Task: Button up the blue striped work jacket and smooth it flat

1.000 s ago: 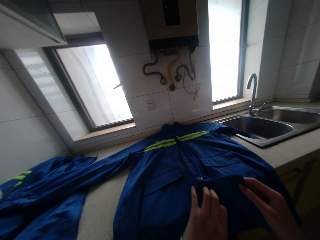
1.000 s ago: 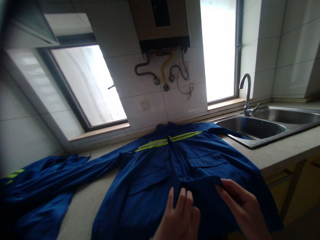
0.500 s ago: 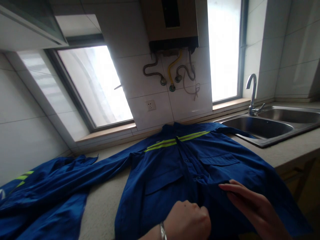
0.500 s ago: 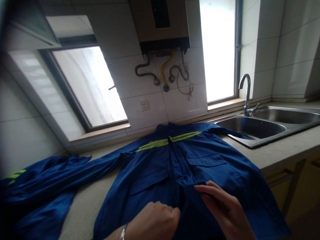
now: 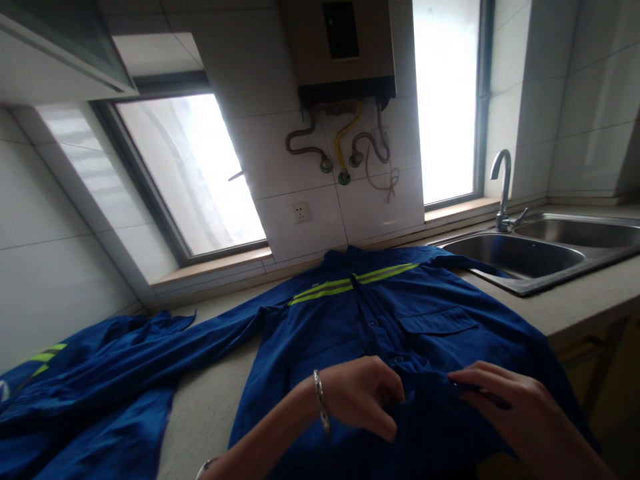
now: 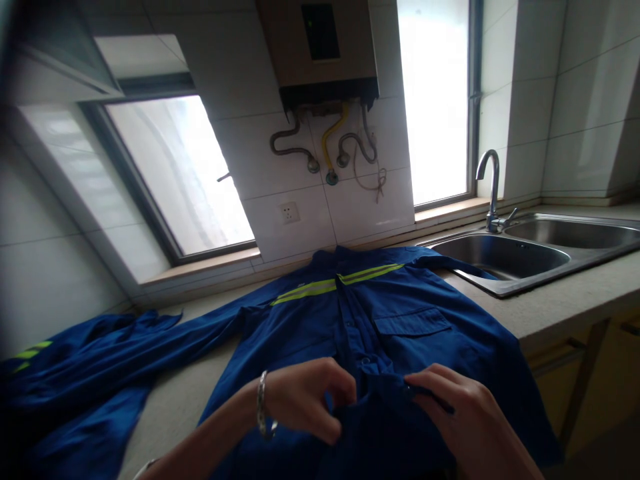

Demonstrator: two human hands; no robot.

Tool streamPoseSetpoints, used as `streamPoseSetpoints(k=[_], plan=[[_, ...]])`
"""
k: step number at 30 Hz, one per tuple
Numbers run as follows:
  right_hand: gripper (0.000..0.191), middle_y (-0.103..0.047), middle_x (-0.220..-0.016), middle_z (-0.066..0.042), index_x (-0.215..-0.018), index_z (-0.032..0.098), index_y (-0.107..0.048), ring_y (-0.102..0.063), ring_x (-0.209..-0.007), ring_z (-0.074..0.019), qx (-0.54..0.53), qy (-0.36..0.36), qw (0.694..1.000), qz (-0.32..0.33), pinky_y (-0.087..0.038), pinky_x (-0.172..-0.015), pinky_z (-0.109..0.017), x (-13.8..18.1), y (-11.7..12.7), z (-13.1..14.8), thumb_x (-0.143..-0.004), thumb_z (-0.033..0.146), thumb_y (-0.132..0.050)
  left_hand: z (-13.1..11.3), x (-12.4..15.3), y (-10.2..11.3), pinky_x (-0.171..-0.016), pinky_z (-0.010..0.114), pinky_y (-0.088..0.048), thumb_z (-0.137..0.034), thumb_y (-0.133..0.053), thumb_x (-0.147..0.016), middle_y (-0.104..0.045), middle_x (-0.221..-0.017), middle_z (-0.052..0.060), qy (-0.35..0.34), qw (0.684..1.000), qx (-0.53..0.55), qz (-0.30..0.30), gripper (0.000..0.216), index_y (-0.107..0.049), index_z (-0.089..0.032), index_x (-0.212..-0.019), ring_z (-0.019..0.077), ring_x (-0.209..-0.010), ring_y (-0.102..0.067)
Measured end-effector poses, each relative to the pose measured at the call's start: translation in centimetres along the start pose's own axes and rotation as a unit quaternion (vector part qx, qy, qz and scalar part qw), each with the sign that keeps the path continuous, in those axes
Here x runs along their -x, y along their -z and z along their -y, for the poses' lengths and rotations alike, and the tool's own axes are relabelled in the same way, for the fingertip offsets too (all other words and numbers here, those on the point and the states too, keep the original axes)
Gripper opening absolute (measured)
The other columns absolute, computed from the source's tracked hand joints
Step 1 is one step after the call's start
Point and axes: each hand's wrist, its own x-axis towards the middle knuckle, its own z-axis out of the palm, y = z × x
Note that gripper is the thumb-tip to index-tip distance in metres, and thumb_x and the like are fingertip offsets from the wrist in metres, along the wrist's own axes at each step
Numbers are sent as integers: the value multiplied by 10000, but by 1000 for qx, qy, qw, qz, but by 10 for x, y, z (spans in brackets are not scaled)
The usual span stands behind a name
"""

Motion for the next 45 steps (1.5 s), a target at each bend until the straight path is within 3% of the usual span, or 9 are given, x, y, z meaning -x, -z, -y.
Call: streamPoseSetpoints(k=[4,8,14,19,23,26,31,37,45], plan=[[203,-667,-1031,-70,-754,220,-711,-642,-913,-233,-60,-11,998,-4,-546,-769,-264,-9,5,8,-737,418,-672,6,-4,10,-578,219,-422,-283,-796,-493,-593,-625,-33,26,981,188,40,272,-640,-149,-670,102,-585,-528],[188,-667,-1040,-79,-744,198,-671,-620,-987,-247,-123,-12,992,-21,-530,-840,-310,-18,-2,17,-770,383,-649,11,-5,23,-609,192,-449,-258,-815,-499,-618,-673,-25,23,955,295,-12,298,-658,-134,-720,78,-604,-557],[62,-659,-1027,-63,-797,206,-631,-608,-1007,-229,-147,95,980,-89,-513,-873,-333,-33,-22,27,-806,266,-621,6,6,34,-546,199,-469,-235,-775,-587,-611,-734,2,2,930,361,-61,319,-657,-123,-861,110,-649,-585],[27,-652,-908,-61,-821,199,-629,-618,-941,-217,-157,181,961,-137,-520,-844,-351,-48,-35,40,-810,186,-607,-1,7,28,-593,185,-447,-275,-772,-628,-609,-725,16,-23,909,400,-118,291,-649,-104,-829,83,-623,-568],[99,-651,-864,-57,-849,200,-629,-613,-926,-216,-156,220,951,-150,-520,-823,-364,-52,-48,41,-811,123,-581,0,-1,22,-543,182,-421,-330,-784,-608,-615,-732,22,-34,906,378,-189,348,-626,-110,-827,88,-595,-563],[164,-657,-869,-56,-882,205,-633,-609,-934,-218,-152,238,948,-149,-524,-796,-362,-50,-56,37,-815,88,-540,3,-6,19,-438,151,-322,-368,-775,-611,-592,-666,-3,-33,913,321,-249,375,-615,-121,-844,61,-511,-506],[274,-652,-926,-61,-1011,215,-636,-603,-915,-201,-137,219,955,-142,-530,-755,-330,-44,-61,33,-815,61,-524,4,-11,16,-424,174,-253,-409,-757,-610,-526,-552,-38,-33,927,219,-303,388,-630,-104,-813,42,-443,-394],[296,-653,-887,-58,-999,222,-668,-605,-898,-201,-135,227,955,-133,-537,-730,-330,-41,-60,36,-816,41,-522,9,-16,13,-512,209,-335,-428,-717,-646,-591,-611,21,-76,943,157,-283,378,-674,-74,-771,90,-539,-471],[300,-660,-883,-48,-985,201,-657,-603,-898,-197,-124,234,951,-159,-532,-740,-323,-35,-67,38,-775,4,-574,15,-21,11,-559,205,-363,-323,-708,-664,-623,-670,38,-99,942,164,-274,266,-685,-72,-751,100,-597,-505]])
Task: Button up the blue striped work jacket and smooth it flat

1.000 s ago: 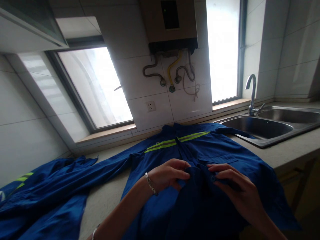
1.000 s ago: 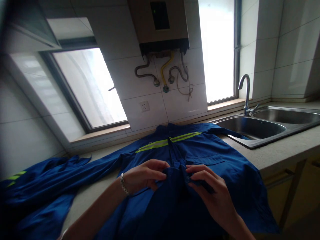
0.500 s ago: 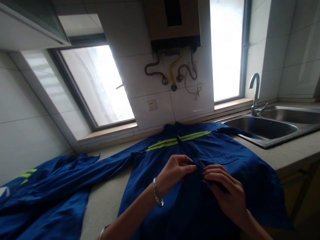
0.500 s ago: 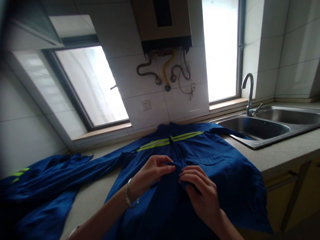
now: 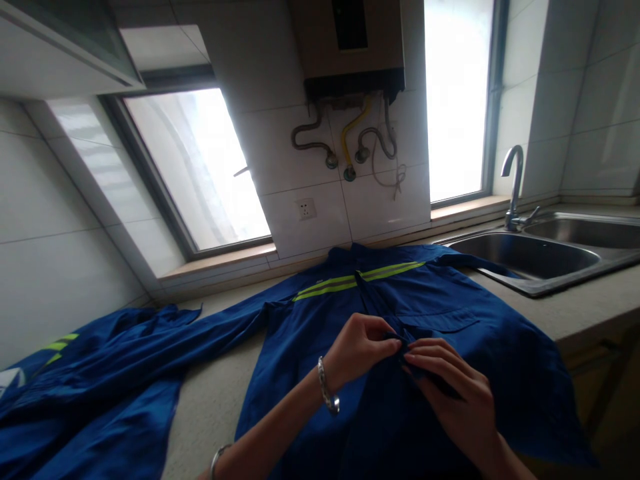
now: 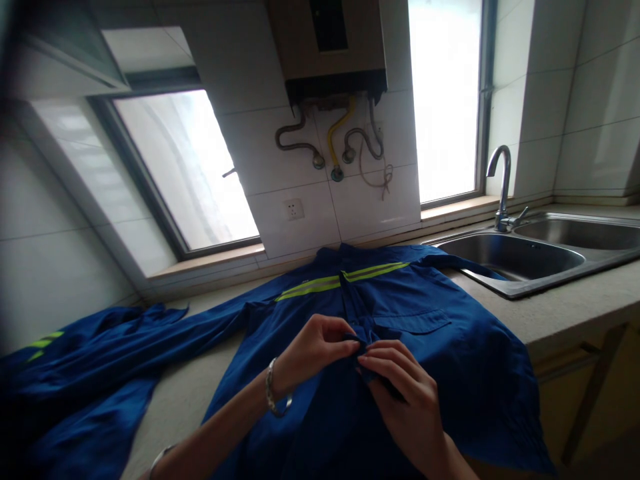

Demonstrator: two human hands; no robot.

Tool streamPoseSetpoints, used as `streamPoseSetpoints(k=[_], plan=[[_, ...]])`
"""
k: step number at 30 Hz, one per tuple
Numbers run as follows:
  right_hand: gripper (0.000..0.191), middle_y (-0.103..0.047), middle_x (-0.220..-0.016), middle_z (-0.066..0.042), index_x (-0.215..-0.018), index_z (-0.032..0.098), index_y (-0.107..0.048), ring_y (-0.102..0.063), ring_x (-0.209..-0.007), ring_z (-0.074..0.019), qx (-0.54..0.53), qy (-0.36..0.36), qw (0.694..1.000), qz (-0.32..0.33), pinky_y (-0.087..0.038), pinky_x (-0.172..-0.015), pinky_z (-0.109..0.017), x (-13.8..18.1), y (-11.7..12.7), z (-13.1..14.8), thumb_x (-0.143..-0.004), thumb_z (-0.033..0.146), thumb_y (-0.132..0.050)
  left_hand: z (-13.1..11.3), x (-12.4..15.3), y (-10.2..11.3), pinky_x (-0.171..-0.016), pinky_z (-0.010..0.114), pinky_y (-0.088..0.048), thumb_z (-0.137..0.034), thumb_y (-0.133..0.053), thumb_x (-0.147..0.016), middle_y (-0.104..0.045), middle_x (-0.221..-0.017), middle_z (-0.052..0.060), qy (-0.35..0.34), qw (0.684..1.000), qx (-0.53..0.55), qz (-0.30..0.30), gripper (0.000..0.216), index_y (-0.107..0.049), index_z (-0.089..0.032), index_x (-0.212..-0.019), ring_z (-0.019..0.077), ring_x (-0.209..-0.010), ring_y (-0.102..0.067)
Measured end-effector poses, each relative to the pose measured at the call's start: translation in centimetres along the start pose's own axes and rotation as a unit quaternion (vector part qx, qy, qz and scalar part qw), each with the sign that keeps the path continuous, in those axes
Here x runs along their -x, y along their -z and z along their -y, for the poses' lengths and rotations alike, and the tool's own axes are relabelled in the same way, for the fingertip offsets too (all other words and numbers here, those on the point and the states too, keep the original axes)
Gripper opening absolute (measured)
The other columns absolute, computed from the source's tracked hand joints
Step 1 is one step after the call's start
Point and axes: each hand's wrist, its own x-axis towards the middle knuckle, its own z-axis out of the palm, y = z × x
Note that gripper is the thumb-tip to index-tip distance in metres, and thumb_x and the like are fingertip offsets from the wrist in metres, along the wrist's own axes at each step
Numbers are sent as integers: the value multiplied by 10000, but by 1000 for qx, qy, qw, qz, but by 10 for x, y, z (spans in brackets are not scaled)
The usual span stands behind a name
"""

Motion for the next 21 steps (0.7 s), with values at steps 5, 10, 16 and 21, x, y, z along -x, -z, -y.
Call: streamPoseSetpoints(k=[5,10,16,21], plan=[[322,-659,-913,-52,-1004,203,-657,-598,-927,-195,-12,-8,1000,19,-531,-762,-323,1,3,0,-797,-12,-537,-4,1,2,-507,190,-314,-351,-725,-648,-601,-636,20,33,999,2,10,296,-697,-79,-762,80,-557,-463],[352,-654,-958,-59,-1058,214,-649,-590,-958,-203,-20,-15,999,48,-532,-777,-325,1,11,0,-793,-1,-561,-8,2,4,-447,190,-259,-428,-733,-627,-517,-527,-22,50,998,-27,10,371,-705,-85,-766,58,-475,-382],[348,-653,-948,-57,-1049,218,-647,-592,-943,-205,-31,-25,997,67,-527,-777,-328,2,12,-1,-771,14,-605,-6,1,3,-439,180,-294,-455,-727,-627,-506,-527,-29,59,998,-27,23,408,-699,-84,-794,55,-470,-393],[266,-647,-920,-38,-962,214,-644,-595,-919,-181,-44,-57,996,55,-510,-777,-298,4,8,-2,-802,18,-564,-4,2,1,-441,180,-349,-450,-721,-628,-501,-525,-35,70,996,-28,40,407,-682,-88,-811,66,-471,-425]])
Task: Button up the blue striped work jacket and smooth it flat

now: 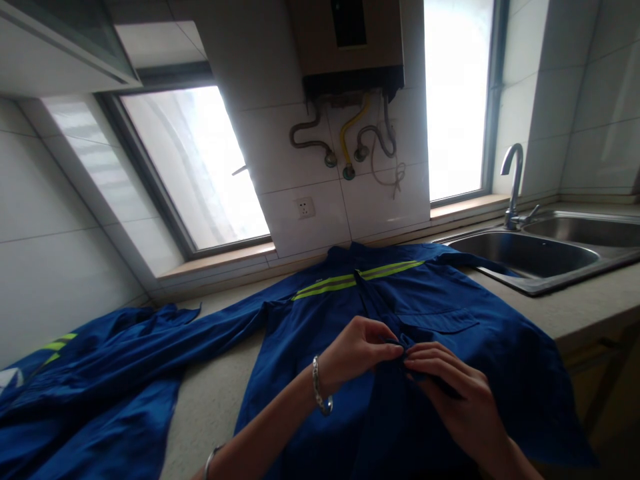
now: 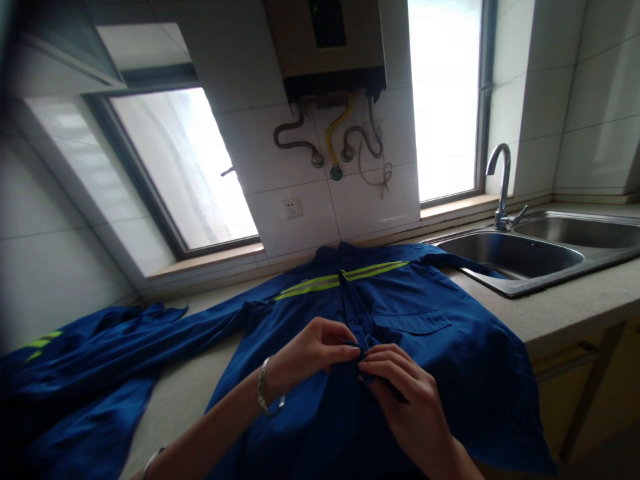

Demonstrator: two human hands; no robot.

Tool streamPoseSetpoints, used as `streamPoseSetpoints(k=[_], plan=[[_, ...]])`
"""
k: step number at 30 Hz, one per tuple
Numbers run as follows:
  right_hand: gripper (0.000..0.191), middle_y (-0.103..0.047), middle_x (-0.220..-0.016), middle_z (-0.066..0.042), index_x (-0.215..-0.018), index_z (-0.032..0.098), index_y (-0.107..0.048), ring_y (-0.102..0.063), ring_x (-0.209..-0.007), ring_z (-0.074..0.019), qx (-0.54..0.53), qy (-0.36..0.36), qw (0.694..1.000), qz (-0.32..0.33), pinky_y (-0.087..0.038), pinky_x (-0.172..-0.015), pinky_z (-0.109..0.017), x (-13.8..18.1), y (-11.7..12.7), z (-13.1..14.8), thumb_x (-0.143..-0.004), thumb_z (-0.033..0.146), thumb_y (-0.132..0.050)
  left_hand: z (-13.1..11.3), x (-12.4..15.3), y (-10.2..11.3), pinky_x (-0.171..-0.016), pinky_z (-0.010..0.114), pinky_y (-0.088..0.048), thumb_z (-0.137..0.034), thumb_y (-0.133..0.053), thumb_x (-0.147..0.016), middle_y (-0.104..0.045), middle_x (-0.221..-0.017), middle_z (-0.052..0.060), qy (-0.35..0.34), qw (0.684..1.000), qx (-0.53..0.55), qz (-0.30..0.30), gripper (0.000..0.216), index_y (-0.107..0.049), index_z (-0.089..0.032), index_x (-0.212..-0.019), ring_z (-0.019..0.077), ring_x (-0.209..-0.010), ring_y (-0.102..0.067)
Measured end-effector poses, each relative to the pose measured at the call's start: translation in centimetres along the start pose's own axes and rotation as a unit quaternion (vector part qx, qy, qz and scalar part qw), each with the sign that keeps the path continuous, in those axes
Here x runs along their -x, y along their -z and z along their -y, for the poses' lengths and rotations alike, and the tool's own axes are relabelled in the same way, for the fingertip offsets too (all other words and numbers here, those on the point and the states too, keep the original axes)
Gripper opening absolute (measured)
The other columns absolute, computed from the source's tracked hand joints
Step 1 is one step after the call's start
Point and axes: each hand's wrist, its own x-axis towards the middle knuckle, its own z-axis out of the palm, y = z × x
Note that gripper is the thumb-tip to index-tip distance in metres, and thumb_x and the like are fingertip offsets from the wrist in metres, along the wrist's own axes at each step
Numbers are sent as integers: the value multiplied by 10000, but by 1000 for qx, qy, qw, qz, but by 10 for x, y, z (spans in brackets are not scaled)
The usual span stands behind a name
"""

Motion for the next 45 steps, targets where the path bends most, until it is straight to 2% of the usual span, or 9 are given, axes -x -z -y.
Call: streamPoseSetpoints(k=[7,12,18,22,25,32,36,41,45], plan=[[81,-633,-848,-11,-777,198,-615,-598,-862,-163,-69,-119,989,55,-480,-771,-269,-5,6,-3,-782,122,-643,-3,5,1,-464,193,-404,-461,-647,-692,-542,-564,-9,-3,999,-18,30,383,-670,-88,-776,88,-497,-480],[115,-612,-839,-15,-718,185,-592,-593,-810,-155,-86,-204,971,87,-470,-713,-246,-9,10,-5,-747,211,-700,-6,9,2,-528,260,-469,-466,-548,-744,-595,-603,36,55,996,27,65,403,-668,-81,-728,147,-554,-564],[112,-580,-1027,-55,-784,186,-595,-577,-929,-179,-89,-216,968,94,-481,-746,-255,-12,10,-4,-758,246,-687,-6,16,2,-458,188,-304,-304,-591,-713,-500,-519,-21,3,993,-51,103,269,-712,-75,-786,74,-485,-422],[123,-590,-979,-47,-730,186,-551,-580,-910,-174,-72,-177,978,81,-482,-757,-259,-11,12,-4,-779,217,-660,-7,18,-2,-472,193,-257,-236,-642,-656,-502,-572,-28,-21,993,-11,113,270,-716,-91,-872,56,-507,-358],[104,-591,-954,-49,-737,189,-534,-581,-855,-158,-44,-105,990,77,-482,-718,-255,-9,12,-5,-824,163,-585,-5,19,-6,-488,195,-275,-213,-642,-640,-527,-595,-22,-20,996,-4,91,319,-712,-104,-931,62,-517,-379],[219,-589,-974,-80,-914,206,-567,-572,-870,-174,26,64,997,44,-501,-701,-297,-1,5,-5,-830,31,-464,-9,30,-15,-536,203,-346,-171,-585,-658,-614,-653,-5,-66,985,-156,-32,299,-734,-165,-918,103,-577,-481],[259,-600,-976,-92,-945,200,-582,-574,-905,-191,61,87,994,23,-512,-702,-298,1,2,-2,-810,5,-477,-11,32,-14,-552,198,-355,-162,-587,-650,-606,-651,-14,-84,978,-186,-34,280,-733,-182,-888,102,-585,-487],[284,-632,-976,-92,-1004,214,-609,-584,-872,-196,115,128,984,37,-513,-688,-310,4,8,-5,-812,37,-498,-17,33,-11,-531,187,-342,-143,-574,-644,-576,-641,-23,-70,983,-172,-9,226,-686,-171,-838,100,-593,-503],[280,-656,-964,-73,-993,234,-617,-586,-906,-208,157,154,974,48,-511,-748,-356,0,15,-6,-800,51,-529,-26,38,-16,-507,193,-319,-139,-584,-619,-561,-640,-35,-68,969,-230,-65,146,-555,-172,-759,101,-584,-499]])
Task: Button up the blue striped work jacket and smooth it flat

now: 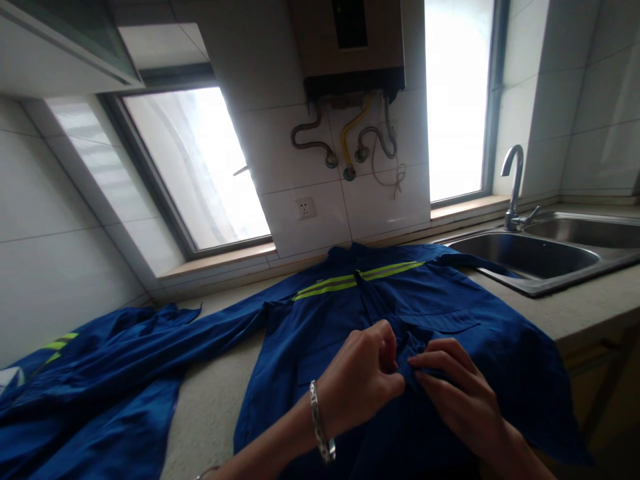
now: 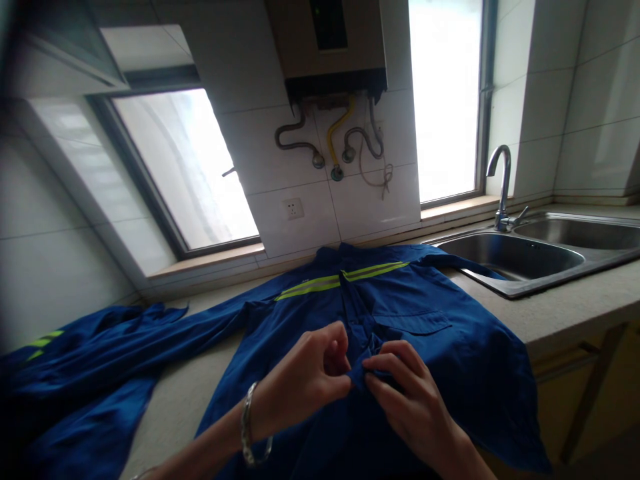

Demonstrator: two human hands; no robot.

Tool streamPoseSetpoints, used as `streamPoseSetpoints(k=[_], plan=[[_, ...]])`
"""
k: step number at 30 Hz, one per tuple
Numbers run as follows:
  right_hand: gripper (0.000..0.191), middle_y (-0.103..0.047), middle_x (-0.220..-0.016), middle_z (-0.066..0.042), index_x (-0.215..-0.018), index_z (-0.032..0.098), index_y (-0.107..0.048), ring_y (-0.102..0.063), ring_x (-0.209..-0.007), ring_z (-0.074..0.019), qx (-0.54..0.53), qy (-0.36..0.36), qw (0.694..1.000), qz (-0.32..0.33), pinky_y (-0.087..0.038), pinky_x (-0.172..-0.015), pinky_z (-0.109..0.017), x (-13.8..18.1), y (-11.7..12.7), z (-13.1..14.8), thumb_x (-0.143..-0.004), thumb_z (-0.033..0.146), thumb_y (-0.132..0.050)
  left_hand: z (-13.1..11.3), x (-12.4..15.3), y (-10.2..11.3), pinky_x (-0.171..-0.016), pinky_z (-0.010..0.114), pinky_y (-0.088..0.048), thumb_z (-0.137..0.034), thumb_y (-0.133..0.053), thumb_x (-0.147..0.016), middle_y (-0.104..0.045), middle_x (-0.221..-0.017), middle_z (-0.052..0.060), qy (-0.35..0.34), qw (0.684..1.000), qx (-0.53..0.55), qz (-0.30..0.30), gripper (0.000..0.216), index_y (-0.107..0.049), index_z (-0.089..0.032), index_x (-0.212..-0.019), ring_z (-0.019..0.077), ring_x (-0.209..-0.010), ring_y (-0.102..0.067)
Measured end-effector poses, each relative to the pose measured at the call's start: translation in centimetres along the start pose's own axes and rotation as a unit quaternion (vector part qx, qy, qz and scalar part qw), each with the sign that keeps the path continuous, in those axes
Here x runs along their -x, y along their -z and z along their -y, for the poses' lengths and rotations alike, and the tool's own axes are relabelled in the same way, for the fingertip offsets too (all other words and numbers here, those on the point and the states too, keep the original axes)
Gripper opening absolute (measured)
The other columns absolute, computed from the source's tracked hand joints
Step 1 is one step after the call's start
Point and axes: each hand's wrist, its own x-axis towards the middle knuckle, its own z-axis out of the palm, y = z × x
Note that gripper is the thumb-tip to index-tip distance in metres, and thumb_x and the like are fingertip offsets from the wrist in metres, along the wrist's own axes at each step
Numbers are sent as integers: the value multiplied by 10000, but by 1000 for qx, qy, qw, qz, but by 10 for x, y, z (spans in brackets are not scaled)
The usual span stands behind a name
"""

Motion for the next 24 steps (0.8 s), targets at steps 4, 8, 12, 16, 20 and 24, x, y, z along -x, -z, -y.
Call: streamPoseSetpoints(k=[4,8,12,16,20,24], plan=[[257,-633,-925,-65,-929,222,-598,-558,-1031,-225,-60,-12,998,13,-505,-802,-368,-6,1,-2,-798,22,-502,-8,6,-10,-540,215,-313,-139,-532,-680,-534,-614,-44,-18,990,-124,-58,89,-476,-194,-723,107,-574,-484],[207,-604,-897,-64,-897,206,-567,-592,-921,-185,-136,-90,987,0,-520,-737,-283,-7,-3,-2,-810,44,-471,-7,11,-22,-544,214,-331,-82,-456,-734,-557,-631,-37,-98,973,-199,-68,137,-465,-201,-801,113,-573,-522],[259,-609,-875,-42,-975,208,-614,-607,-793,-149,-141,-171,975,24,-514,-684,-226,-13,1,1,-797,73,-483,-5,16,-34,-482,215,-335,-56,-449,-749,-564,-632,-11,-211,915,-326,-104,149,-456,-198,-794,129,-547,-520],[296,-603,-797,-31,-911,211,-669,-593,-732,-135,-144,-190,970,52,-490,-647,-214,-19,9,4,-772,44,-469,-6,21,-54,-457,244,-361,-101,-462,-739,-539,-581,34,-309,813,-454,-195,100,-450,-193,-701,160,-501,-508],[403,-574,-763,-16,-873,221,-678,-568,-701,-126,-121,-203,965,118,-455,-608,-213,-19,17,2,-664,-21,-432,-5,29,-71,-492,271,-407,-74,-473,-718,-530,-539,43,-304,780,-481,-260,131,-460,-191,-658,171,-485,-527],[336,-559,-738,-12,-753,204,-620,-548,-701,-142,-100,-189,963,163,-426,-577,-227,-21,21,0,-595,-19,-424,-6,39,-73,-532,241,-426,-53,-489,-764,-596,-666,46,-249,849,-410,-219,164,-497,-212,-723,159,-589,-584]])
